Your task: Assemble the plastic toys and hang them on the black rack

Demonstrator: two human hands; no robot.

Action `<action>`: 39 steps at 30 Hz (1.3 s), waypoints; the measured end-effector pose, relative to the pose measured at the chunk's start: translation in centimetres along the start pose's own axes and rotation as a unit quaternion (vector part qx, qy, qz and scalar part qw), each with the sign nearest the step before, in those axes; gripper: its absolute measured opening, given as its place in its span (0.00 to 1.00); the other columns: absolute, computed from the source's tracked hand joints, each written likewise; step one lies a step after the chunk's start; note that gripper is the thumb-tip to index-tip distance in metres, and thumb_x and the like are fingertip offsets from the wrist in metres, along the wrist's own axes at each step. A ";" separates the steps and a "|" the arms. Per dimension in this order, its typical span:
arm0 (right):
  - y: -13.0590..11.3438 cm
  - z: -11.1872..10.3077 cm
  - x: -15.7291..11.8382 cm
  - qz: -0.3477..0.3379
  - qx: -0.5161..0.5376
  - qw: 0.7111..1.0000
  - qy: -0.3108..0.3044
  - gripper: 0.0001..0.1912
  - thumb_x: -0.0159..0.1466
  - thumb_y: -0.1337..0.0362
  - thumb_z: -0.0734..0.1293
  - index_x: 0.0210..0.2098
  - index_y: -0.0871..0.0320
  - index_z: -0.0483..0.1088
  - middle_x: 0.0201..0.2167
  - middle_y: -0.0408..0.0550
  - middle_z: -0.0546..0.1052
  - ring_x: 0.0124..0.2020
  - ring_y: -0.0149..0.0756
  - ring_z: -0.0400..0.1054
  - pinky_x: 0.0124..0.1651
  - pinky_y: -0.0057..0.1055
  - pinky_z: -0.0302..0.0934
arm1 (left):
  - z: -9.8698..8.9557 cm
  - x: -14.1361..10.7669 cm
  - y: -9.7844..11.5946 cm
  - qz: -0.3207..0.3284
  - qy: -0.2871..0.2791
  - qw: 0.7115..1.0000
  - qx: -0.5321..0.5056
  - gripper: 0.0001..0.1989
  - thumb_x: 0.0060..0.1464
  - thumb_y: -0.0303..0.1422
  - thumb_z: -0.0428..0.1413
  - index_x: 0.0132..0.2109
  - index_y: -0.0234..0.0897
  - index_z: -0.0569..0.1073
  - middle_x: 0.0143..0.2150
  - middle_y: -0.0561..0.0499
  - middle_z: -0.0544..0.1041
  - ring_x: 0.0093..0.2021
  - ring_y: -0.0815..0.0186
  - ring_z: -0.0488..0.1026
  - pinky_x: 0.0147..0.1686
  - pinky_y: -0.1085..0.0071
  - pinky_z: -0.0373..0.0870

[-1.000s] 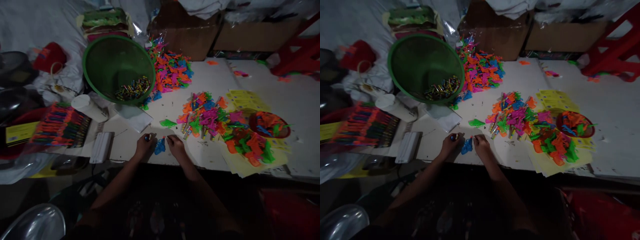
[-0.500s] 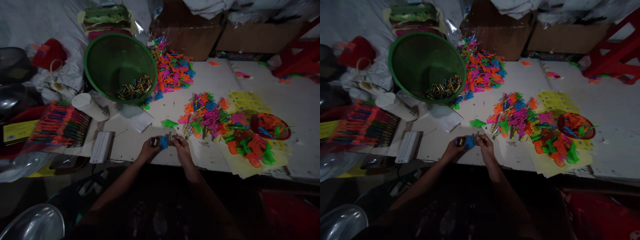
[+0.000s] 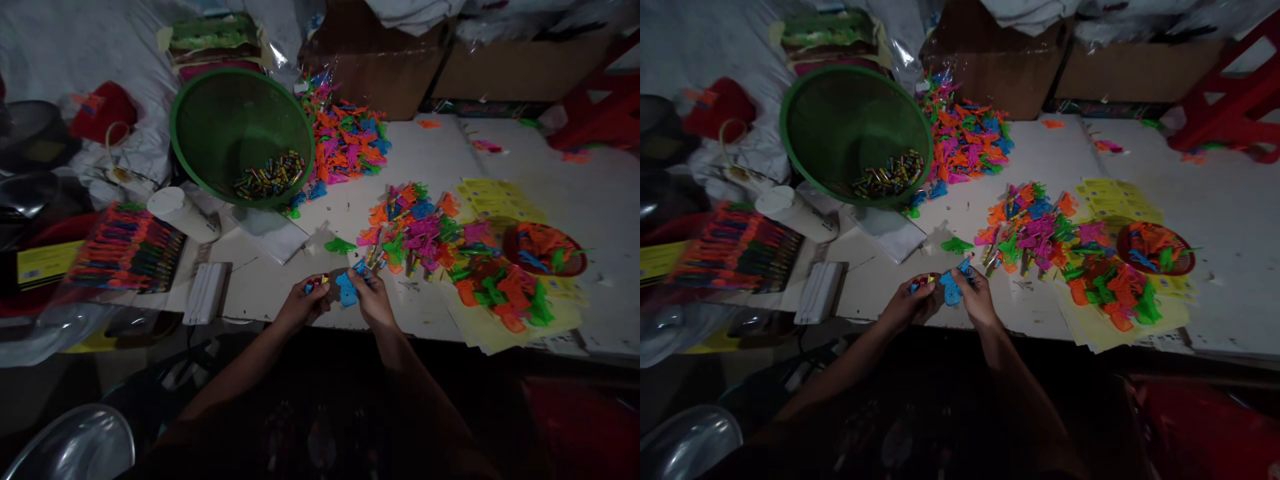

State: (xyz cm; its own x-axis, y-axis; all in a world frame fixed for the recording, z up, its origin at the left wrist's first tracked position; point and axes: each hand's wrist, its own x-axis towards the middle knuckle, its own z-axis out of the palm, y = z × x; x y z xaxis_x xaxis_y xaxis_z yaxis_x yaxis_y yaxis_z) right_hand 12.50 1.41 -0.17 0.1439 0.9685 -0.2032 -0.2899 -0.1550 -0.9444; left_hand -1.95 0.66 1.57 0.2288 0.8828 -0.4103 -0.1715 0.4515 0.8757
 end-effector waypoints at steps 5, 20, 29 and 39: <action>-0.2 0.2 -0.4 -0.033 -0.058 0.998 0.006 0.15 0.51 0.53 0.67 0.22 0.58 0.65 0.19 0.38 0.66 0.21 0.25 0.59 0.26 0.24 0.57 | -0.1 -0.3 0.1 0.030 -0.010 0.998 0.057 0.23 0.40 0.40 0.60 0.44 0.34 0.72 0.25 0.53 0.73 0.15 0.77 0.62 0.15 0.78 0.55; -1.5 -3.9 2.1 -0.041 -0.353 0.932 0.072 0.18 0.49 0.49 0.65 0.22 0.59 0.67 0.20 0.44 0.69 0.24 0.34 0.64 0.29 0.32 0.60 | -1.0 0.1 -1.8 0.039 0.007 0.992 0.123 0.23 0.44 0.39 0.58 0.48 0.35 0.70 0.30 0.51 0.76 0.23 0.70 0.71 0.26 0.73 0.66; -0.3 -1.5 8.6 -0.204 -0.630 0.748 0.031 0.18 0.55 0.60 0.64 0.44 0.61 0.68 0.47 0.57 0.70 0.51 0.49 0.58 0.54 0.47 0.49 | -1.7 2.3 -1.3 -0.036 0.095 0.992 0.074 0.22 0.40 0.42 0.58 0.41 0.32 0.70 0.23 0.56 0.68 0.17 0.77 0.59 0.15 0.80 0.52; 1.9 -6.5 2.7 -0.341 -0.583 0.737 0.041 0.17 0.58 0.69 0.56 0.45 0.52 0.68 0.43 0.46 0.73 0.48 0.36 0.63 0.52 0.37 0.56 | -5.7 3.0 -1.9 0.034 0.192 0.967 0.164 0.23 0.41 0.44 0.57 0.43 0.35 0.70 0.26 0.54 0.70 0.18 0.75 0.62 0.17 0.79 0.57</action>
State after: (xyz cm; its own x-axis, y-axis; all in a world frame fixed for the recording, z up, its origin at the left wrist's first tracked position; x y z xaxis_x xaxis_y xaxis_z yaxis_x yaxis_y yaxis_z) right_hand 18.48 2.41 -4.23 -0.0492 0.8909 0.4514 0.8783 0.2538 -0.4052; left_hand -6.36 3.17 -2.79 -0.1566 0.9203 -0.3584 0.1533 0.3811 0.9117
